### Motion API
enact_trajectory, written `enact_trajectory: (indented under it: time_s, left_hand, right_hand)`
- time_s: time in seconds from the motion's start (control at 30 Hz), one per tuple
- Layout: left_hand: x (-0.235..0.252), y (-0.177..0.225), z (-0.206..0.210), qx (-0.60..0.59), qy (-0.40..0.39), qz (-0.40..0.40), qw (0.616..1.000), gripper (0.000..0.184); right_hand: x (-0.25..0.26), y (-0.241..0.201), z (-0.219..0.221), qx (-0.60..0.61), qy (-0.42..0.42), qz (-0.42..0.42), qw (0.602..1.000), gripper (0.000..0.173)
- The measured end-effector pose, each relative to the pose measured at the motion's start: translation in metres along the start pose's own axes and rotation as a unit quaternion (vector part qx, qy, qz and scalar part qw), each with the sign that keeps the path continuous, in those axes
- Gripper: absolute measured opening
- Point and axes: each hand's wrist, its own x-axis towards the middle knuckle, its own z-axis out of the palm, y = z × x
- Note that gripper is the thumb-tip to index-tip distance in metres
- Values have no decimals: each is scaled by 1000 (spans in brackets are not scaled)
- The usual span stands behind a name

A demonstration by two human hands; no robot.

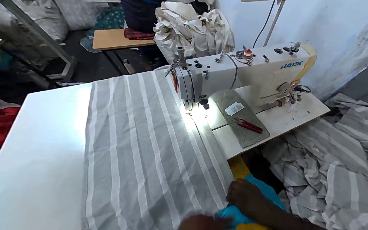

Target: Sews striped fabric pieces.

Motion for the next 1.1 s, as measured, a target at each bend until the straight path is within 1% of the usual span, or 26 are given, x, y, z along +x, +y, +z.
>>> enact_trajectory:
  time_s: [0.03, 0.07, 0.1, 0.17, 0.2, 0.27, 0.3, 0.37, 0.4, 0.47, 0.5, 0.53, 0.57, 0.63, 0.7, 0.77, 0.93, 0.97, 1.03, 1.1]
  left_hand:
    - [25, -14, -9, 9, 88, -7, 996, 42]
    - [58, -35, -21, 46, 180, -20, 982, 37]
    - [89, -60, -35, 101, 244, -36, 964, 34]
    - [133, -112, -57, 187, 295, -54, 935, 32]
    - [144, -131, -63, 225, 304, -47, 925, 32]
    - [147, -146, -66, 293, 292, -2, 910, 37]
    - [144, -146, -64, 314, 275, 29, 908, 43]
    - [131, -140, -54, 330, 232, 102, 909, 48]
    - [121, -135, -46, 332, 209, 140, 909, 48]
    - [96, -123, -20, 300, 174, 204, 915, 49]
    - [82, -116, -6, 278, 154, 226, 921, 51]
    - [71, -111, 7, 260, 141, 240, 925, 52]
    - [63, -107, 17, 252, 144, 240, 926, 53]
    - [57, -104, 27, 240, 189, 220, 926, 55]
    - [59, -102, 28, 227, 234, 188, 926, 53]
    - [63, -101, 27, 228, 263, 169, 922, 48]
    - [73, -96, 23, 297, 344, 126, 882, 43]
    - [75, -96, 23, 302, 357, 119, 876, 39]
    - [84, -99, 22, 302, 385, 104, 866, 28]
    - [94, -100, 16, 296, 394, 85, 866, 24]
  right_hand:
    - [12, 3, -3, 32, -77, 38, 996, 18]
    - [22, 4, -4, 54, -119, 54, 990, 19]
    - [28, 1, -7, 69, -145, 52, 986, 19]
    - [22, -10, -14, 87, -130, 20, 987, 18]
    - [16, -13, -19, 90, -101, 1, 991, 16]
    - [4, -13, -20, 75, -12, -49, 996, 10]
    - [0, -11, -20, 67, 17, -64, 996, 8]
    - [-2, -10, -18, 55, 32, -75, 995, 7]
    - [-1, -11, -18, 45, 24, -72, 996, 7]
    - [3, -17, -20, 31, -19, -52, 998, 10]
    - [6, -18, -20, 27, -39, -42, 998, 11]
    - [10, -17, -18, 18, -42, -41, 998, 11]
    - [14, -15, -14, 6, -33, -43, 999, 10]
    - [25, -11, -9, -19, 1, -46, 999, 7]
    - [38, -10, -8, -50, 36, -49, 997, 6]
    - [50, -10, -8, -78, 66, -44, 994, 6]
    - [78, -10, -20, -106, 110, -28, 988, 8]
    - [84, -9, -21, -109, 123, -24, 986, 9]
    - [94, -7, -26, -112, 123, -15, 986, 12]
    - [101, -6, -35, -109, 82, -2, 991, 16]
